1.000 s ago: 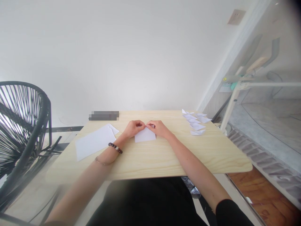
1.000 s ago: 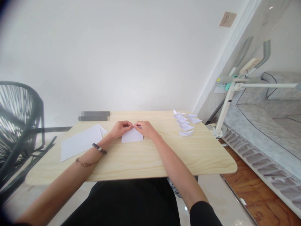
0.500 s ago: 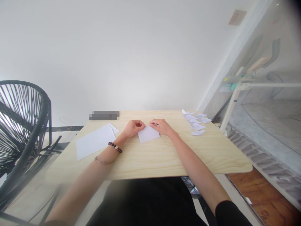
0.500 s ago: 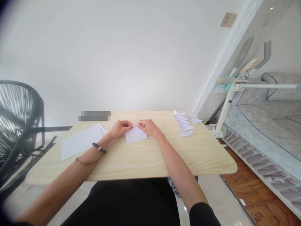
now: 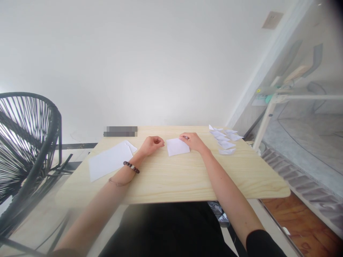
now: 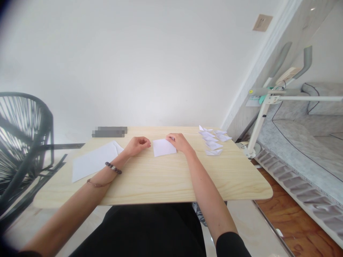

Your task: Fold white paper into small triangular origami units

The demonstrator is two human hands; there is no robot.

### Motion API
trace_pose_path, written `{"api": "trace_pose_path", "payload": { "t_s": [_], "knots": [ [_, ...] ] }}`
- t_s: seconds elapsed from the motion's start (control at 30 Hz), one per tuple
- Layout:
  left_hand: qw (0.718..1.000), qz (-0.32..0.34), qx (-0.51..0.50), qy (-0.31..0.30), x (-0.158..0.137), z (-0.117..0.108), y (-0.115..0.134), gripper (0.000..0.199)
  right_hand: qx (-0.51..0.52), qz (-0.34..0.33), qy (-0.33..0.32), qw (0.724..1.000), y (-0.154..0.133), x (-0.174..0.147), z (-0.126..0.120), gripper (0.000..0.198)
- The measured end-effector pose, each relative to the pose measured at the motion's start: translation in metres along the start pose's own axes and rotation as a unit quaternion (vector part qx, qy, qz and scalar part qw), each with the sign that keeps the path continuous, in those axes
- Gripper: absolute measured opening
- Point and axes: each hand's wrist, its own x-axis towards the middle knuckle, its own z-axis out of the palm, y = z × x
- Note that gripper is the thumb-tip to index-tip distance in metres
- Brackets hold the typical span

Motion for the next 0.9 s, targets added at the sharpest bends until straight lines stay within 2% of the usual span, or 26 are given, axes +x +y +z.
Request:
{"api": "trace_pose_path", "payload": {
  "t_s": [0.13, 0.27, 0.47, 0.67, 0.8, 0.9],
  "knots": [
    [1.0, -0.001, 0.009, 0.014, 0.001, 0.0, -0.001, 0.024, -0.013, 0.021, 0.005, 1.0, 0.006, -0.002, -0.003, 0.021],
    [0.999, 0.007, 0.026, 0.033, 0.003, 0.001, -0.001, 0.03, -0.002, 0.004, -0.042, 0.999, -0.006, -0.001, 0.009, 0.022],
    [0.997, 0.024, 0.065, -0.016, 0.0, 0.007, 0.001, 0.037, 0.005, -0.022, -0.043, 0.999, -0.024, 0.003, 0.033, 0.021],
    [0.995, 0.043, 0.092, -0.02, 0.001, 0.01, 0.004, 0.034, 0.034, 0.009, -0.04, 0.999, -0.02, 0.002, 0.038, 0.02],
    [0.992, 0.055, 0.113, 0.013, 0.003, 0.006, -0.002, 0.031, 0.047, 0.034, -0.043, 0.997, -0.015, 0.002, 0.037, 0.019],
    [0.99, 0.038, 0.127, 0.042, 0.004, 0.003, -0.007, 0.03, 0.062, 0.053, -0.03, 0.996, -0.011, 0.002, 0.039, 0.019]
  ]
}}
